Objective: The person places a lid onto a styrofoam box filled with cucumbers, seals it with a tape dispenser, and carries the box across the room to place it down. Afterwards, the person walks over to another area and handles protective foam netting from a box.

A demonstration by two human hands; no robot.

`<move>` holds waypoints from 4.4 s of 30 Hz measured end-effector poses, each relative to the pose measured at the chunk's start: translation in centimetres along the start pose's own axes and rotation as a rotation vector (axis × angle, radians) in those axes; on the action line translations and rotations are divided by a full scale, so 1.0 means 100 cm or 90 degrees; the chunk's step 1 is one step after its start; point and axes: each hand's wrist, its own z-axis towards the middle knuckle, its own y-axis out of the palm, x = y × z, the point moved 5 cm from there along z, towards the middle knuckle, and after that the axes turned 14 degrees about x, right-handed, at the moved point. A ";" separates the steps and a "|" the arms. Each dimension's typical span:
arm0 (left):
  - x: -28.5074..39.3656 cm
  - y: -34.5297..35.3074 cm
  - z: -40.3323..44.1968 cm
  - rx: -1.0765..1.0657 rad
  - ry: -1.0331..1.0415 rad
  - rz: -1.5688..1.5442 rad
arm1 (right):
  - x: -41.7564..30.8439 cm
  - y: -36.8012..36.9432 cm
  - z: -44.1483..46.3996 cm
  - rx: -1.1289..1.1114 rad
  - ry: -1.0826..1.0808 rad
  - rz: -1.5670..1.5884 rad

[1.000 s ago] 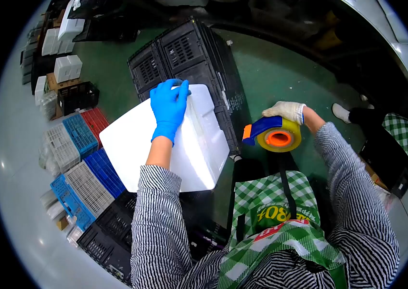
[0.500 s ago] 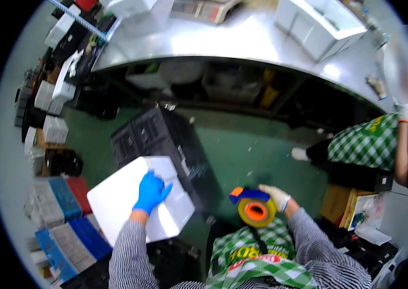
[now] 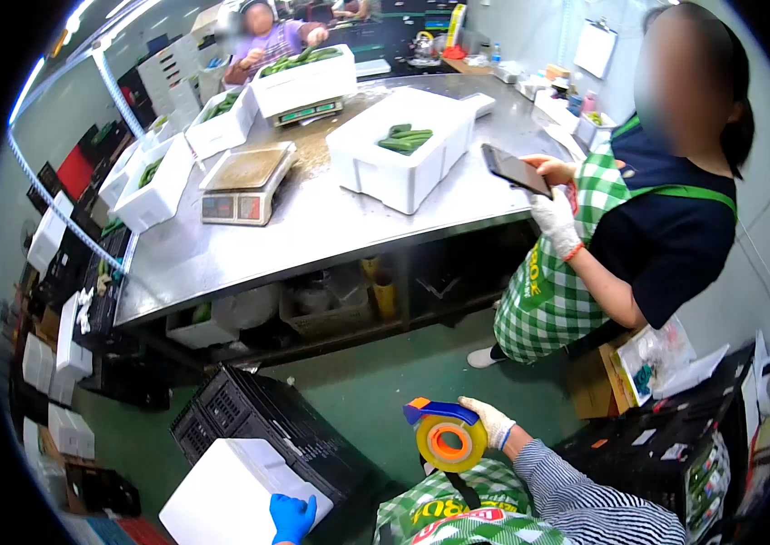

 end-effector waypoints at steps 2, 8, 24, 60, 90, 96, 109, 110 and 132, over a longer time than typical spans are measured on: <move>0.000 0.003 -0.003 0.007 -0.002 -0.004 | 0.019 -0.001 -0.017 -0.035 0.067 0.051; -0.009 0.003 -0.009 0.125 -0.029 -0.053 | 0.080 0.017 -0.036 -0.140 0.007 0.097; -0.010 0.002 -0.009 0.135 -0.025 -0.040 | 0.077 0.063 -0.040 -0.141 -0.032 -0.017; 0.278 -0.093 0.279 0.227 -0.501 -0.794 | -0.138 0.058 -0.048 -0.432 0.178 0.083; 0.124 -0.073 0.288 -0.102 -0.082 -1.331 | 0.029 0.105 -0.082 -0.265 -0.010 0.053; 0.109 -0.085 0.297 -0.200 -0.027 -1.266 | 0.031 0.112 -0.086 -0.250 -0.018 0.051; 0.105 -0.108 0.284 -0.090 0.000 -1.101 | 0.022 0.119 -0.090 -0.247 -0.014 0.051; 0.105 -0.108 0.283 -0.066 -0.013 -1.083 | 0.023 0.120 -0.090 -0.249 -0.009 0.053; 0.054 -0.072 0.276 0.313 -0.368 -0.856 | 0.025 0.222 -0.056 -0.277 0.100 0.042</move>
